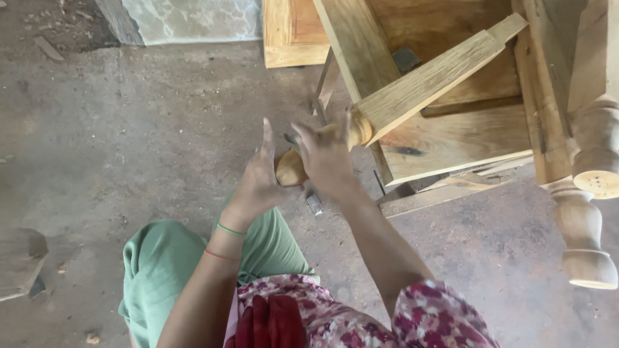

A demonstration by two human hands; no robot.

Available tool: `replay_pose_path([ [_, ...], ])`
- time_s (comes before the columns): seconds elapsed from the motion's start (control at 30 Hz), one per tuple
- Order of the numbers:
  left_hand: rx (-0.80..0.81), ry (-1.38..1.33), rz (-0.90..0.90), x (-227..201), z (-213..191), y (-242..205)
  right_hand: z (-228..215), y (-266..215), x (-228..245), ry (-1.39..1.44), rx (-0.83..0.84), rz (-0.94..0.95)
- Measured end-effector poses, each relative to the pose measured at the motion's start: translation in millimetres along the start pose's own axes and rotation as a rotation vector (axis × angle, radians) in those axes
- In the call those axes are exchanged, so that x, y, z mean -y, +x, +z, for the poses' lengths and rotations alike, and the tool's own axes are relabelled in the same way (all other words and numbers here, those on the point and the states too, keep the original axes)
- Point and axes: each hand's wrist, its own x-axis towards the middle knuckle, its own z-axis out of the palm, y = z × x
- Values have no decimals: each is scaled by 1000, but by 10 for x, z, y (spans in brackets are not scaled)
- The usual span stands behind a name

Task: The person sands the turned wooden legs of a table with sandpaper to achieve a smooth finish.

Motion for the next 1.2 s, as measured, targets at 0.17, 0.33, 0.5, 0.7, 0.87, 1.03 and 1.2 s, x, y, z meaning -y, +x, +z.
replay_pose_path([
  [0.17, 66, 102, -59, -107, -51, 40, 108, -203, -15, 70, -1, 8],
  [0.33, 142, 44, -21, -109, 92, -90, 121, -792, 42, 144, -372, -85],
  [0.5, 66, -20, -51, -148, 125, -78, 287, -782, -387, 64, -346, -49],
  [0.7, 48, -9, -138, -166, 38, -5, 55, -136, -904, 99, -224, 58],
  [0.87, 102, -36, -221, -326, -86, 92, 237, -426, -275, 175, -223, 198],
  [1.03, 135, -42, -171, -312, -97, 89, 395, -629, -219, 148, -461, -87],
  [1.2, 118, 41, -196, -238, -94, 84, 367, -268, -510, 26, -334, 61],
])
